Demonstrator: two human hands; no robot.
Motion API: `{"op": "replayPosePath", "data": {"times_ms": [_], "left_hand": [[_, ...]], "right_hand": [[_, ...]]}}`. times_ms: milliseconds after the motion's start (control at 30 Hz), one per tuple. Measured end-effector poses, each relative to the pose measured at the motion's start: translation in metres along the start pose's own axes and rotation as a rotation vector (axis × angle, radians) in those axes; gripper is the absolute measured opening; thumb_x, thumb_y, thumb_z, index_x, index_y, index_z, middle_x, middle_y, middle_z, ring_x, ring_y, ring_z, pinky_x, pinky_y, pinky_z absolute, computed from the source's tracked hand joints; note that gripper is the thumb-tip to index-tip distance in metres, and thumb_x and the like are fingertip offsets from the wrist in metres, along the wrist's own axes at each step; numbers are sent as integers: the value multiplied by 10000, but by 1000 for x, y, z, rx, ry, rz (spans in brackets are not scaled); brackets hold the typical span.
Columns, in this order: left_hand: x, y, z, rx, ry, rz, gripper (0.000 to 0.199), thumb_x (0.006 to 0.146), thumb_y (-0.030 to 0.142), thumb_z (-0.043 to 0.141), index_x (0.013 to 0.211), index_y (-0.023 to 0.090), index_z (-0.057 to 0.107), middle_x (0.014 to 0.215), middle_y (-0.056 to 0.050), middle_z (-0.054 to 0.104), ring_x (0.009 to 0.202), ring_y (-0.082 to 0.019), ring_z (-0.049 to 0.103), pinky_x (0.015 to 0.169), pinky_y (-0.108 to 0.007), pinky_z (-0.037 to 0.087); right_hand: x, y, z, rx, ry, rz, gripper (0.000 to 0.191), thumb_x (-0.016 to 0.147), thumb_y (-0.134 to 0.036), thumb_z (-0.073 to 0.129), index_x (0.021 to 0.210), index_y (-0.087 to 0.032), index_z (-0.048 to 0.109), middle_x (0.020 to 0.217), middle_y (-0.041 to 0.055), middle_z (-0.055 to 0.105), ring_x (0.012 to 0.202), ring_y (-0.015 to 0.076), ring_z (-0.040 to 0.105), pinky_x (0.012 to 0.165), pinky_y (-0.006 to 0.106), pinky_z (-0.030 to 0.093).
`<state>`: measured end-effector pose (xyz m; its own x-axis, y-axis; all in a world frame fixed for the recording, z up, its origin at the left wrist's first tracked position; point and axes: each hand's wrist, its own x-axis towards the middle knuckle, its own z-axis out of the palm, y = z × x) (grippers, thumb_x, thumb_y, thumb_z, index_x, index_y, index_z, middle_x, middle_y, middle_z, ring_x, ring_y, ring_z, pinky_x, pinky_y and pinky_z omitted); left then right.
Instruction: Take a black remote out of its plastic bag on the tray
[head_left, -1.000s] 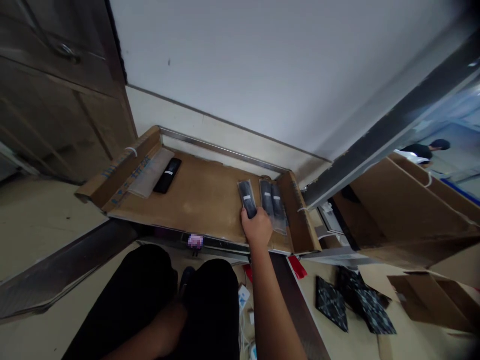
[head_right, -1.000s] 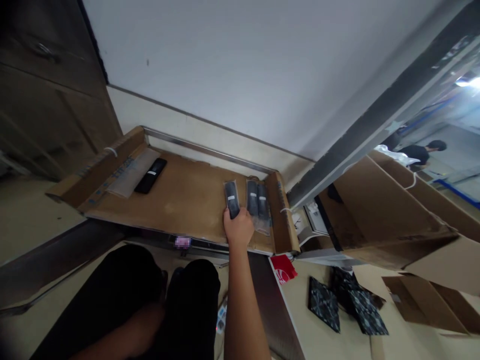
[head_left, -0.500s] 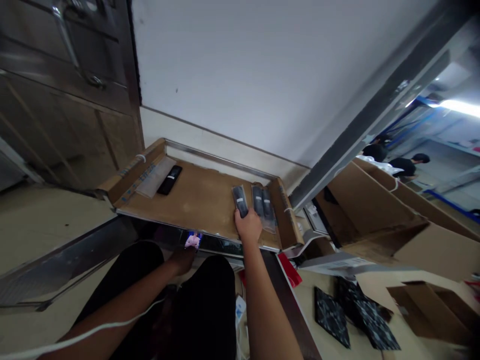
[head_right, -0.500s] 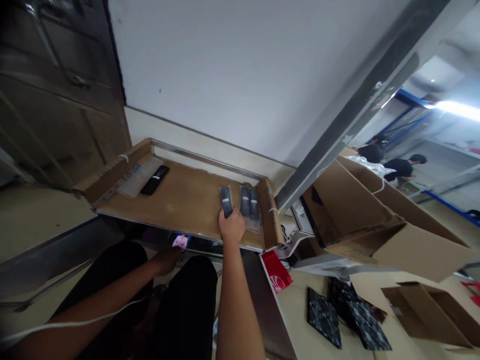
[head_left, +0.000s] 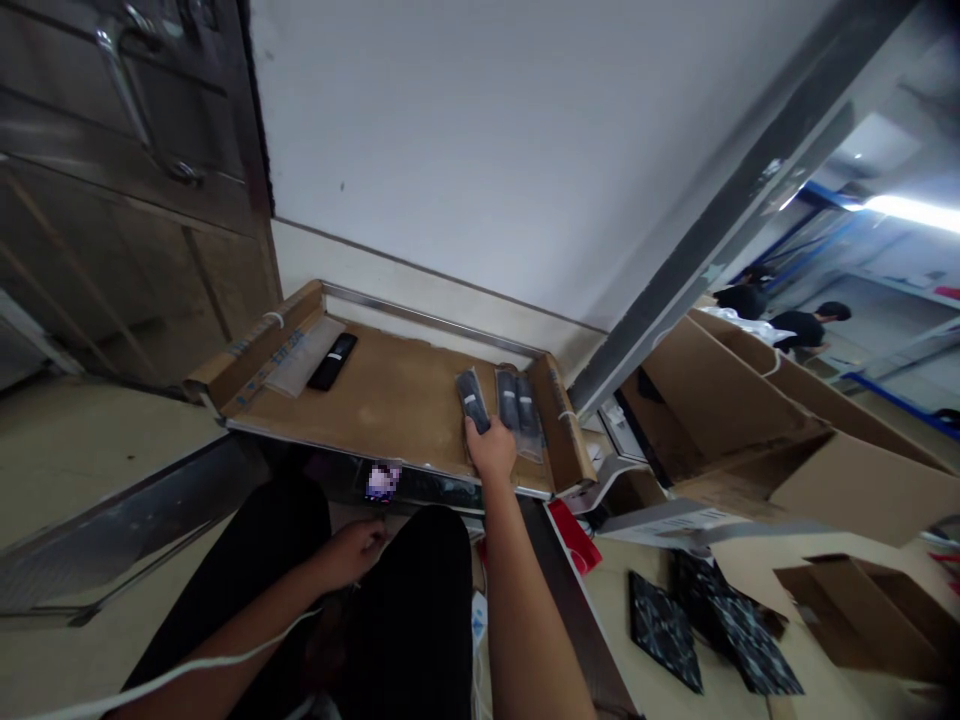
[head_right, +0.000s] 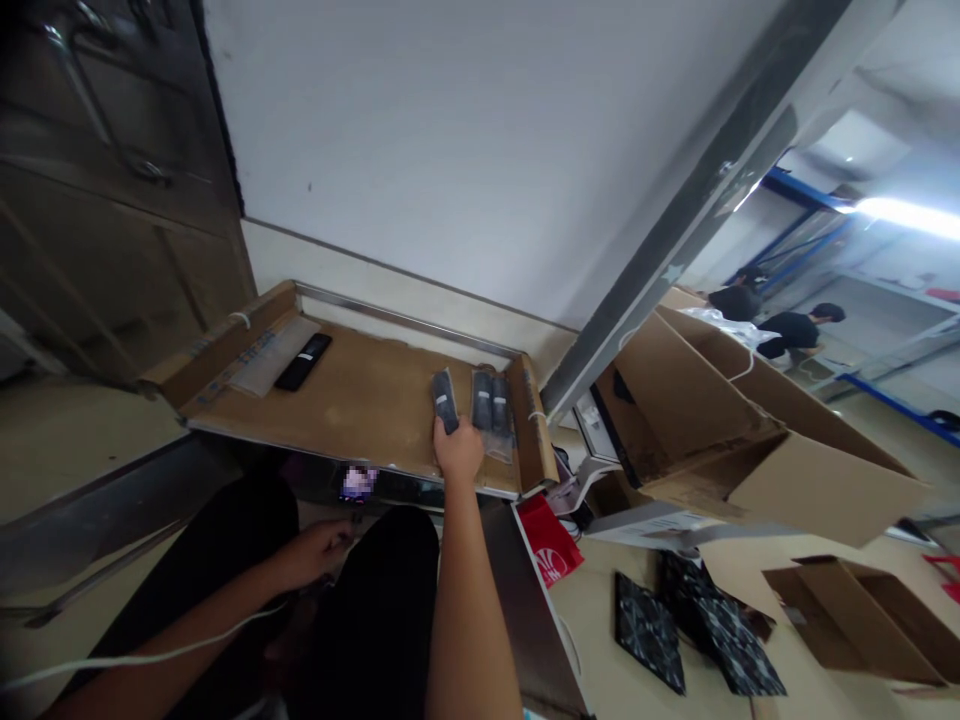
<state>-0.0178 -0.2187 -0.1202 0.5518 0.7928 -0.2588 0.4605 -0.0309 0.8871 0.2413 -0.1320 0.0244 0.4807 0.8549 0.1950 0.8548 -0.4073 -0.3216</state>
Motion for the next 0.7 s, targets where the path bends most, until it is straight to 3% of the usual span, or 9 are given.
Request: {"op": "replayPosePath", "data": {"times_ms": [100,400,500,700], "left_hand": [[-25,9,-5,-22,37,30,334,885,436,461,902,162,651,784,-29,634,697,-167,547,679,-274,408],[-68,19,-65,-365,326,-9,436,831,601,556,892,179,643,814,-24,628,661,-148,545,635,-259,442],[-70,20,-66,-385,332,-5,451,804,617,590,870,175,649,775,-17,622,654,-145,541,643,-258,443],[-61,20,-52,-390,302,-26,506,763,664,603,850,169,656,807,-36,656,661,-152,549,640,-271,453]], "right_hand": [[1,7,-3,94,-45,23,482,897,-595,481,976,-168,691,887,134,735,851,266,692,710,292,456],[1,10,1,209,-3,54,467,901,-572,474,982,-173,703,893,131,735,862,267,685,711,284,462],[0,9,2,202,27,56,456,897,-567,479,960,-176,705,875,130,732,837,269,682,705,290,462],[-1,7,4,255,74,68,386,873,-515,539,986,-180,693,890,106,734,848,246,676,739,282,453]]}}
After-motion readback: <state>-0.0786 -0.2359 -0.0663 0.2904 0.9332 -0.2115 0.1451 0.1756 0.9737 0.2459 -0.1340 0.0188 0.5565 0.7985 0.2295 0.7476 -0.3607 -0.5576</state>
